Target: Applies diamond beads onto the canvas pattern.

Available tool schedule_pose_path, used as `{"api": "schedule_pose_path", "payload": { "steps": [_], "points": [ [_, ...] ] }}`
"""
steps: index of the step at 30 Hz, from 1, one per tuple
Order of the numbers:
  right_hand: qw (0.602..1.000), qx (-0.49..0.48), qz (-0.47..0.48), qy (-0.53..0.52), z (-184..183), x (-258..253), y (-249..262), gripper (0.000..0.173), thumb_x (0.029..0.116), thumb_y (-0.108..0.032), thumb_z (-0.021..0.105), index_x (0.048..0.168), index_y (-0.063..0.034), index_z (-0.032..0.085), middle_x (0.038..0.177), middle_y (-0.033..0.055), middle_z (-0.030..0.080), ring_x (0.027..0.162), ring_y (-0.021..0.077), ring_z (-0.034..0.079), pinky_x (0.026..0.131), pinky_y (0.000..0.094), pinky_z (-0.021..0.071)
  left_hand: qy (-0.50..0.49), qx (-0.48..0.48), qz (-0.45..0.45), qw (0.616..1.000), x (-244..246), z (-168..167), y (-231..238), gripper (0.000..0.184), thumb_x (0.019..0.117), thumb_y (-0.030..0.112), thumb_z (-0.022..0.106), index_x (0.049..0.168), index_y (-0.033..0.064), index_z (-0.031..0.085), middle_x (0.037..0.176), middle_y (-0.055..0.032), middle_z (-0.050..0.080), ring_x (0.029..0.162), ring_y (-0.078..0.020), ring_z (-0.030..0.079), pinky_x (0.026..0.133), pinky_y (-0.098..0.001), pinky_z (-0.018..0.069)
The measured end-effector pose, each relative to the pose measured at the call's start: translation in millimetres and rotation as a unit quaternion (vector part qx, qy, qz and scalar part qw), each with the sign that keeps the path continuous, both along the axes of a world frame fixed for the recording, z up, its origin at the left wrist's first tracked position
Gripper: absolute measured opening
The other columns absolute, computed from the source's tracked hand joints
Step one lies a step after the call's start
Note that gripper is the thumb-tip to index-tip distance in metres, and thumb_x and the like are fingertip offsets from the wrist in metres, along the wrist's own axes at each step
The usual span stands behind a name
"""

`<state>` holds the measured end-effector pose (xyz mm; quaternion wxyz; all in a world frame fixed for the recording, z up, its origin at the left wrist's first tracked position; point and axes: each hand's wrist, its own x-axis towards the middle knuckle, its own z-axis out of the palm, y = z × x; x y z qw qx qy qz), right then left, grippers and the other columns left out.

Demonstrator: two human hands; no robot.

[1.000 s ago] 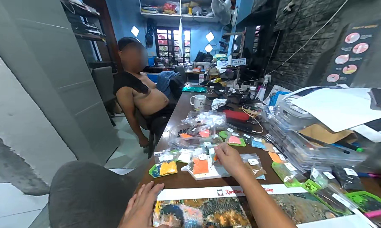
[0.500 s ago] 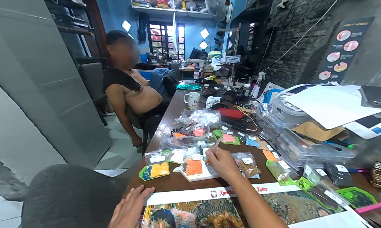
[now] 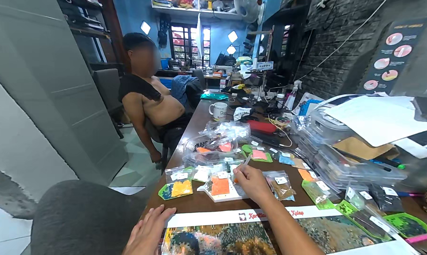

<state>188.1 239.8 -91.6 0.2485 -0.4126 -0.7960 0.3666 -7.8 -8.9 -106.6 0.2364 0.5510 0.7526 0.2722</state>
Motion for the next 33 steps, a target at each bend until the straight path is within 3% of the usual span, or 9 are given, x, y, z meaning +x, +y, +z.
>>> {"api": "schedule_pose_path", "payload": {
  "steps": [25,33],
  "points": [
    [1.0,0.003,0.004,0.002,-4.5,-2.9,0.8,0.024,0.1068,-0.021,0.055,0.095,-0.0039,0.067,0.074,0.0025,0.06,0.068,0.0098,0.057,0.068,0.0293,0.0477,0.009,-0.005,0.003,1.0,-0.5,-0.6,-1.7,0.09,0.078,0.026,0.086,0.152,-0.0005,0.041,0.16,-0.035,0.026,0.151,-0.0546,0.016,0.119,-0.0706,0.006],
    [0.997,0.045,0.024,0.05,5.7,-6.6,-13.9,0.022,0.1054,-0.018,0.058,0.092,-0.0028,0.066,0.07,0.0032,0.061,0.063,0.0115,0.058,0.064,0.0319,0.0497,0.014,-0.041,0.024,0.999,0.0,2.0,2.6,0.095,0.0748,0.033,0.088,0.154,0.0084,0.041,0.164,-0.0258,0.025,0.154,-0.0452,0.015,0.123,-0.0639,0.0074]
  ]
}}
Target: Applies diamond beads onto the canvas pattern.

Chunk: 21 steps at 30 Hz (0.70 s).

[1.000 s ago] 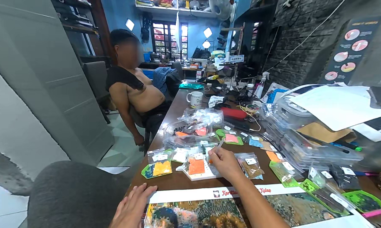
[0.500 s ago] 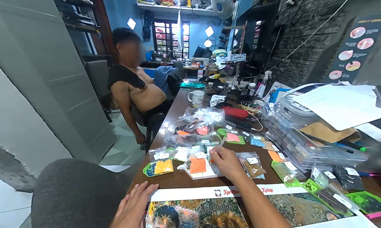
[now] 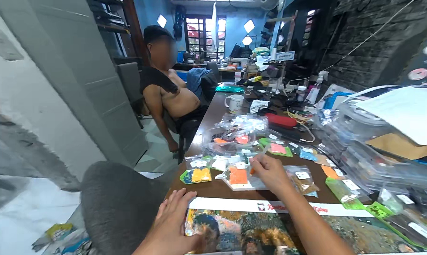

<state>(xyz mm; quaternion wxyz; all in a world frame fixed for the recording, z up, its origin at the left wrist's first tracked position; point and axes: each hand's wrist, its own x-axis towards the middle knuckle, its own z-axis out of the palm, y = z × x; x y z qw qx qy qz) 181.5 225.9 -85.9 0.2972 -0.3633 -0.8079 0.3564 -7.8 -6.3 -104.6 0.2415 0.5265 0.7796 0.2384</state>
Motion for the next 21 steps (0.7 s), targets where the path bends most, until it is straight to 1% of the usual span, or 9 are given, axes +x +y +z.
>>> {"api": "schedule_pose_path", "payload": {
  "steps": [1,4,7,10,12,15,18,21],
  "points": [
    [1.0,0.011,0.006,0.019,1.6,-2.2,-5.0,0.022,0.105,-0.016,0.058,0.09,-0.003,0.066,0.068,0.0022,0.06,0.061,0.0101,0.057,0.061,0.0303,0.0487,-0.002,-0.009,0.006,1.0,0.1,0.5,0.8,0.096,0.0743,0.032,0.088,0.155,0.0103,0.041,0.165,-0.0239,0.025,0.155,-0.0432,0.015,0.123,-0.0631,0.0071],
    [0.997,0.021,0.036,0.072,9.7,-9.9,-22.7,0.021,0.104,-0.012,0.057,0.085,-0.0043,0.064,0.066,-0.0001,0.06,0.056,0.0053,0.058,0.056,0.0233,0.0512,-0.011,-0.026,0.014,1.0,1.1,3.8,3.2,0.098,0.0735,0.034,0.089,0.156,0.0137,0.04,0.166,-0.0198,0.024,0.156,-0.0399,0.013,0.123,-0.0621,0.0078],
    [0.992,-0.001,0.087,0.09,12.7,-18.0,-41.9,0.023,0.1034,-0.012,0.055,0.083,-0.0071,0.065,0.067,-0.001,0.065,0.057,0.0042,0.06,0.056,0.0217,0.0515,-0.022,-0.046,0.017,0.999,1.4,6.3,4.4,0.099,0.0743,0.036,0.088,0.157,0.0171,0.038,0.167,-0.0176,0.022,0.156,-0.0377,0.011,0.124,-0.0596,0.0069],
    [0.987,-0.017,0.146,0.067,11.9,-25.9,-60.8,0.024,0.1005,-0.017,0.055,0.08,-0.0092,0.066,0.064,-0.0032,0.06,0.055,0.003,0.056,0.054,0.0214,0.0485,-0.027,-0.056,0.021,0.998,2.1,8.0,4.7,0.099,0.0748,0.037,0.087,0.158,0.0191,0.037,0.168,-0.0166,0.021,0.156,-0.0368,0.01,0.124,-0.0586,0.0074],
    [0.981,-0.035,0.189,0.039,10.3,-29.4,-70.2,0.026,0.1001,-0.021,0.057,0.08,-0.0087,0.068,0.064,-0.0043,0.059,0.055,0.0012,0.054,0.055,0.0206,0.0469,-0.027,-0.059,0.021,0.998,2.9,8.5,5.2,0.099,0.0751,0.038,0.087,0.158,0.0196,0.036,0.168,-0.016,0.02,0.157,-0.0364,0.01,0.124,-0.058,0.0079],
    [0.967,-0.073,0.244,0.007,6.7,-33.6,-78.6,0.029,0.1005,-0.027,0.057,0.079,-0.0102,0.066,0.063,-0.0068,0.054,0.056,-0.0011,0.05,0.055,0.0188,0.043,-0.03,-0.06,0.022,0.998,3.3,8.5,5.8,0.099,0.0742,0.039,0.087,0.158,0.0203,0.036,0.168,-0.0151,0.02,0.157,-0.036,0.009,0.124,-0.0577,0.0082],
    [0.96,-0.093,0.265,-0.011,9.5,-35.8,-82.3,0.03,0.1015,-0.027,0.057,0.078,-0.0098,0.065,0.063,-0.0073,0.053,0.055,-0.002,0.049,0.055,0.0176,0.0416,-0.032,-0.058,0.019,0.998,3.6,8.7,6.2,0.099,0.0742,0.04,0.087,0.157,0.0199,0.036,0.168,-0.0144,0.019,0.157,-0.0366,0.009,0.124,-0.0583,0.009],
    [0.956,-0.113,0.268,-0.028,9.0,-35.1,-86.7,0.03,0.1033,-0.026,0.054,0.081,-0.0082,0.065,0.067,-0.0058,0.054,0.058,-0.0006,0.051,0.058,0.0184,0.0445,-0.032,-0.061,0.015,0.997,4.0,9.3,6.5,0.099,0.075,0.04,0.086,0.158,0.0194,0.036,0.169,-0.0147,0.018,0.157,-0.0373,0.008,0.124,-0.0593,0.0085]
  ]
}}
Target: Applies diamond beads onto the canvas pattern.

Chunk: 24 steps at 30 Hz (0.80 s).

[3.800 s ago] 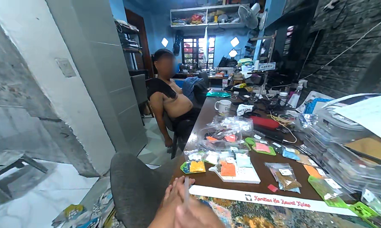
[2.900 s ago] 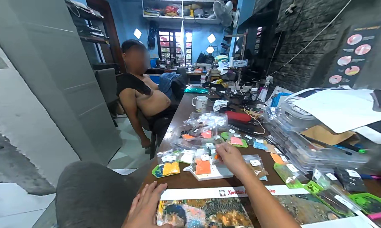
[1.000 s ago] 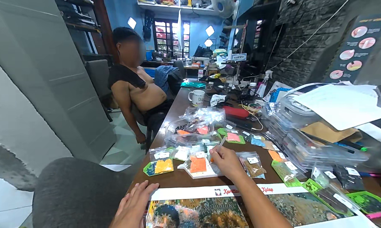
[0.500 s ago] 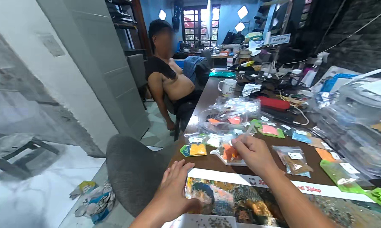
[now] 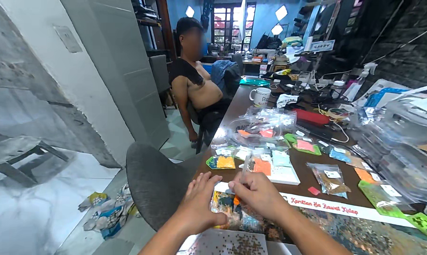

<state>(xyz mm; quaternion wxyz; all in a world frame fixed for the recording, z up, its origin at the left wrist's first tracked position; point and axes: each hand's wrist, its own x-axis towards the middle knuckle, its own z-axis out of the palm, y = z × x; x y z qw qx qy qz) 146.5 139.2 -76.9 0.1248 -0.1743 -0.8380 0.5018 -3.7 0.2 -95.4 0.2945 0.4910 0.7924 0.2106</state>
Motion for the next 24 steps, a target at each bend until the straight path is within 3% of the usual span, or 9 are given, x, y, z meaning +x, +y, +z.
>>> {"api": "schedule_pose_path", "payload": {
  "steps": [4,12,24],
  "points": [
    [0.999,0.004,-0.032,0.009,-14.6,6.4,-14.1,0.03,0.1036,-0.03,0.049,0.085,-0.0098,0.061,0.066,-0.0062,0.05,0.057,0.0011,0.048,0.056,0.0209,0.0416,0.006,0.003,-0.007,1.0,-1.1,-0.4,0.1,0.099,0.0755,0.04,0.085,0.158,0.0184,0.035,0.168,-0.0153,0.019,0.157,-0.0361,0.008,0.124,-0.0589,0.0061],
    [0.975,0.108,-0.064,0.184,-48.7,10.6,-30.0,0.031,0.1032,-0.027,0.05,0.082,-0.0076,0.063,0.059,-0.005,0.05,0.051,-0.0019,0.044,0.048,0.0159,0.037,0.011,0.004,-0.01,1.0,-1.3,-0.1,-1.0,0.096,0.0776,0.04,0.082,0.158,0.0182,0.035,0.168,-0.0154,0.019,0.157,-0.0355,0.009,0.124,-0.0585,0.005],
    [0.967,0.149,-0.042,0.204,-52.6,10.4,-32.5,0.032,0.1033,-0.026,0.052,0.081,-0.0067,0.064,0.058,-0.0035,0.051,0.05,-0.001,0.044,0.047,0.0158,0.0358,0.013,0.003,-0.011,1.0,-0.7,-1.1,-0.1,0.096,0.0782,0.039,0.081,0.159,0.019,0.033,0.168,-0.013,0.02,0.157,-0.0333,0.009,0.124,-0.0578,0.0043]
  ]
}}
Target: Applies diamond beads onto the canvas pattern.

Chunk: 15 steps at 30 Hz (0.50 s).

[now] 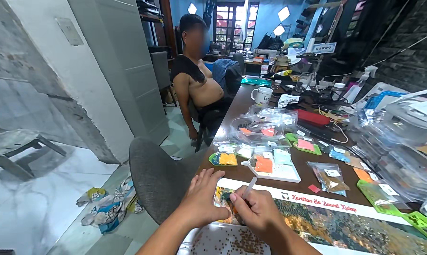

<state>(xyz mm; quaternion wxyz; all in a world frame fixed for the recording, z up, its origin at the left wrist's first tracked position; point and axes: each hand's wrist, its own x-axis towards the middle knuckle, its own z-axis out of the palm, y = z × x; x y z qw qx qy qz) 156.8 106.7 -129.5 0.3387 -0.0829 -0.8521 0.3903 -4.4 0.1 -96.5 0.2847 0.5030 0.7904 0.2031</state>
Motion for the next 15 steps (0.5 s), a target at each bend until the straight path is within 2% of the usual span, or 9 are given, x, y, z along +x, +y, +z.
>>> {"api": "schedule_pose_path", "payload": {
  "steps": [15],
  "points": [
    [1.0,0.01,0.0,-0.01,-0.5,-0.1,-0.1,0.032,0.1029,-0.026,0.053,0.081,-0.0065,0.065,0.059,-0.0026,0.052,0.051,0.0001,0.046,0.047,0.0173,0.0367,0.001,-0.009,0.002,1.0,0.2,0.4,-0.4,0.094,0.0796,0.041,0.079,0.159,0.021,0.033,0.169,-0.0121,0.019,0.157,-0.0331,0.008,0.124,-0.0579,0.0038]
  ]
}}
